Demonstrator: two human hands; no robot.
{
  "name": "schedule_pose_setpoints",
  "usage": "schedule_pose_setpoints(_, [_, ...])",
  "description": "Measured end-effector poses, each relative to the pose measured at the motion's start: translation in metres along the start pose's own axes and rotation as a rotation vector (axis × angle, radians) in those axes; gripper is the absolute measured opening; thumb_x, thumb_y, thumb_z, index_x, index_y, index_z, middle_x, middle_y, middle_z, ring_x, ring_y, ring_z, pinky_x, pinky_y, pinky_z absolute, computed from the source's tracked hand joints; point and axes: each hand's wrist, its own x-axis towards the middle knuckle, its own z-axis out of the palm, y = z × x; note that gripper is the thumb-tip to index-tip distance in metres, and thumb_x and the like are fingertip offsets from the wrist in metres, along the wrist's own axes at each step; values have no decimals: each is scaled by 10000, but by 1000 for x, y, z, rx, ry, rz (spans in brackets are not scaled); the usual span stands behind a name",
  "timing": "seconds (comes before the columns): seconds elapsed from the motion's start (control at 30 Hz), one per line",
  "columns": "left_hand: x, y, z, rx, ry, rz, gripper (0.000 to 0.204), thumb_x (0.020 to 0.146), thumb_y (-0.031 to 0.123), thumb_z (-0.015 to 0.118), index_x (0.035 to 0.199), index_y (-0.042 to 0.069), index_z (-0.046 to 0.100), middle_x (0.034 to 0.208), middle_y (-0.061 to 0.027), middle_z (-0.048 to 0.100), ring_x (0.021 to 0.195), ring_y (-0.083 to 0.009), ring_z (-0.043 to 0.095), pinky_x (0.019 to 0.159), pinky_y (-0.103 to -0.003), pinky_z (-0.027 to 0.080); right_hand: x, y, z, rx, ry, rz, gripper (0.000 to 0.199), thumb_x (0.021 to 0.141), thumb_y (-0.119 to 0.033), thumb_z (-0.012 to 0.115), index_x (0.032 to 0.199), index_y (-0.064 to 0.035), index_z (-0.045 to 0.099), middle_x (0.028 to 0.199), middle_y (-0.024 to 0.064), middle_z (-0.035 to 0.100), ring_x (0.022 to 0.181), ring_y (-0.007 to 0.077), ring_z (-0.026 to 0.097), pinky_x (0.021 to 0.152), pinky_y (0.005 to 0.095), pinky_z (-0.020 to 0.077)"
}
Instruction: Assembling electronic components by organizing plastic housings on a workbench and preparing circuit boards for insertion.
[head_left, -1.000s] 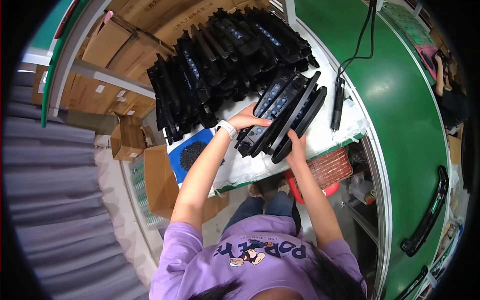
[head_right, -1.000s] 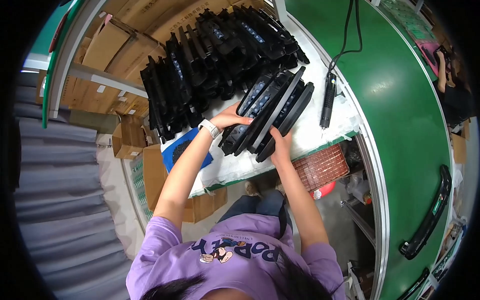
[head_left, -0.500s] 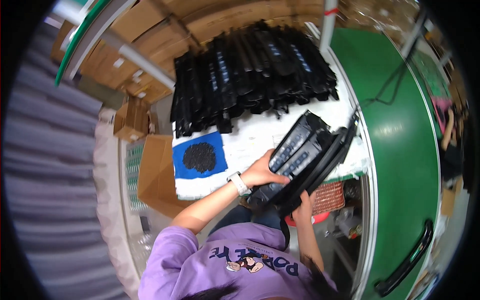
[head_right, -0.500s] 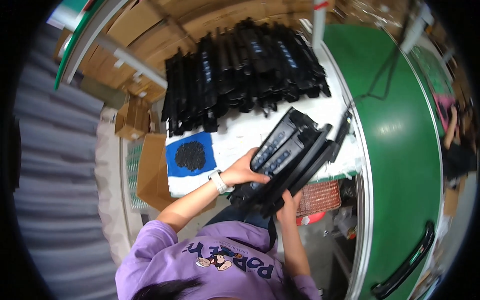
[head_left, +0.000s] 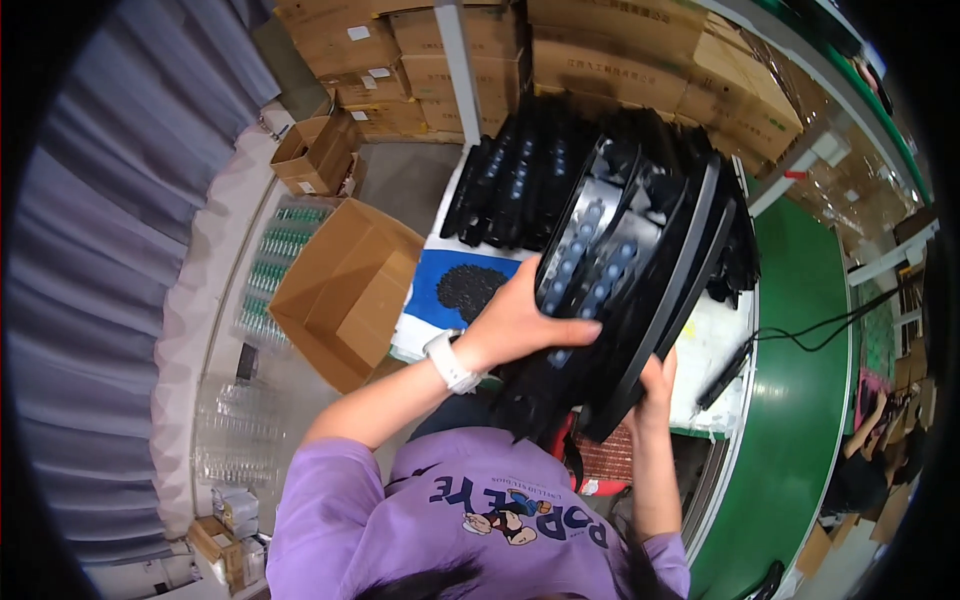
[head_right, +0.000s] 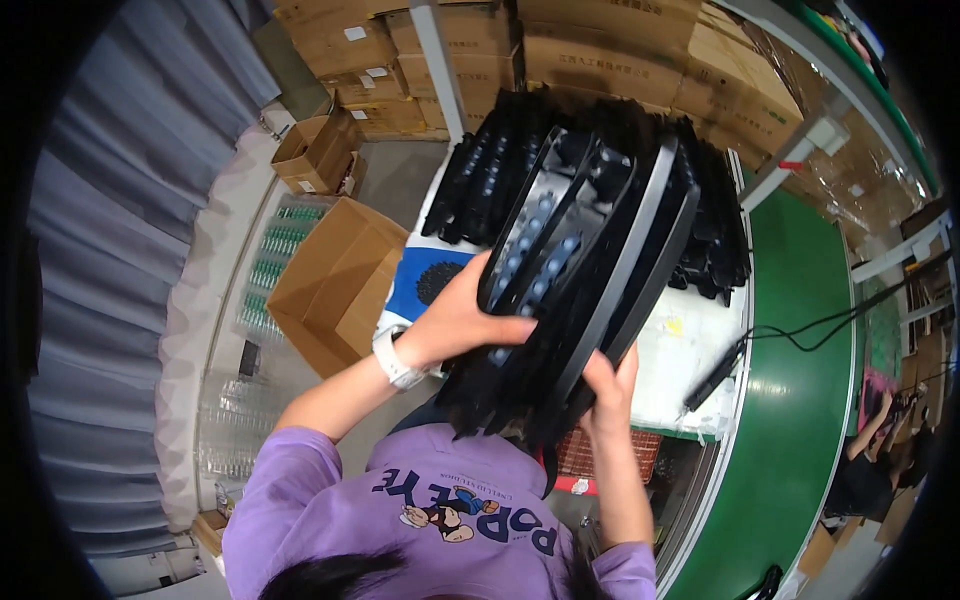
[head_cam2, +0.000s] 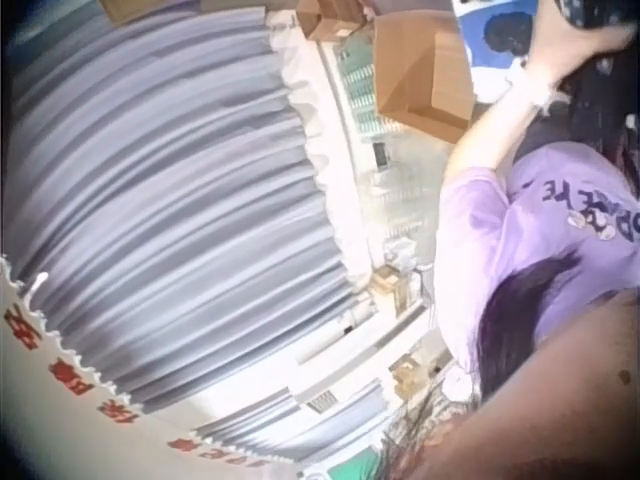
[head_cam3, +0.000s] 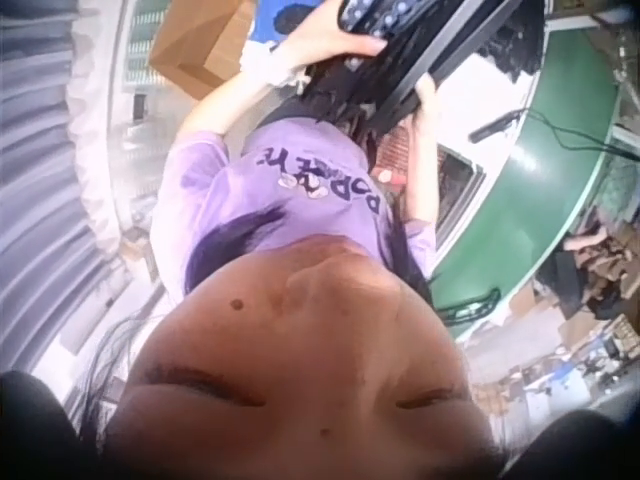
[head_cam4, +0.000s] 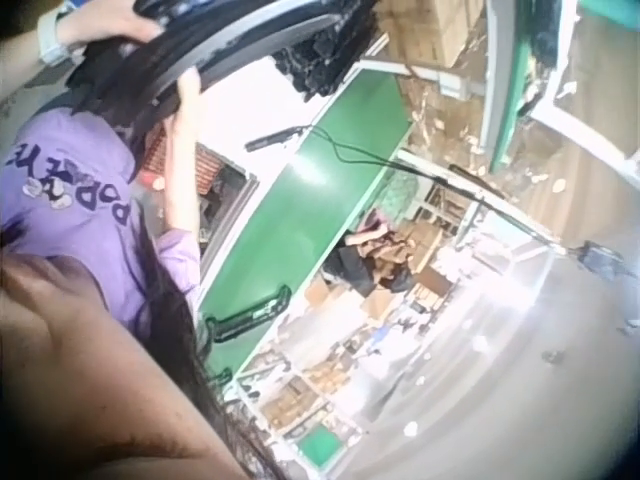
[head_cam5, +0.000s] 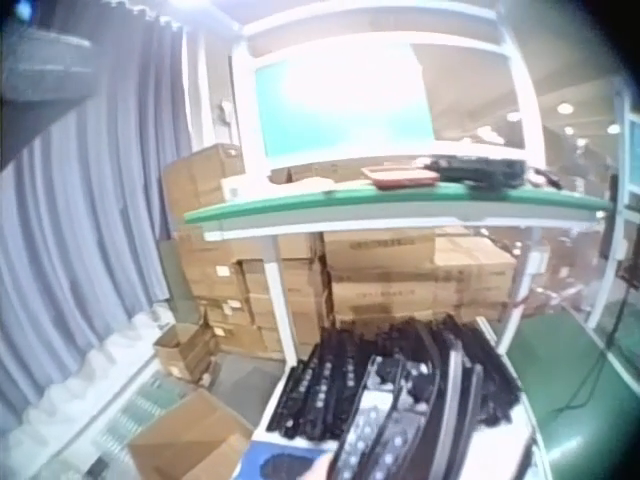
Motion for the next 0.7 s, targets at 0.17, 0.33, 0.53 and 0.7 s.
schedule_pose_setpoints(0.17, [75,23,-55,-84,-143,-2,649,722,260,775,1191,-37,439,1082,-99,591,957,-147,573,852,-272,462,94,-22,36,-93,-139,0,502,812,-243,619,1217,-3,445,1058,100,580,931,177,588,814,291,487])
schedule_pose_setpoints(0.33, [162,9,-98,-70,-55,-16,531,780,371,697,1101,-24,547,1004,-117,628,904,-151,608,789,-272,491,183,-38,71,-230,-132,61,457,813,-259,618,1170,0,498,1020,101,593,881,170,591,769,293,495])
schedule_pose_setpoints(0.53, [207,-7,-112,-56,-99,-120,568,822,452,617,1141,-16,571,1075,-117,623,954,-162,610,832,-267,469,231,-41,80,-380,-17,123,469,760,-290,656,1103,1,527,937,96,604,807,166,604,695,291,514])
schedule_pose_setpoints(0.7, [233,-33,-114,527,145,-218,837,715,645,600,1197,-35,525,1175,-244,531,1183,-368,398,977,-399,351,251,-35,75,-466,-51,176,518,765,-303,654,1141,22,509,938,111,609,793,162,613,682,283,523])
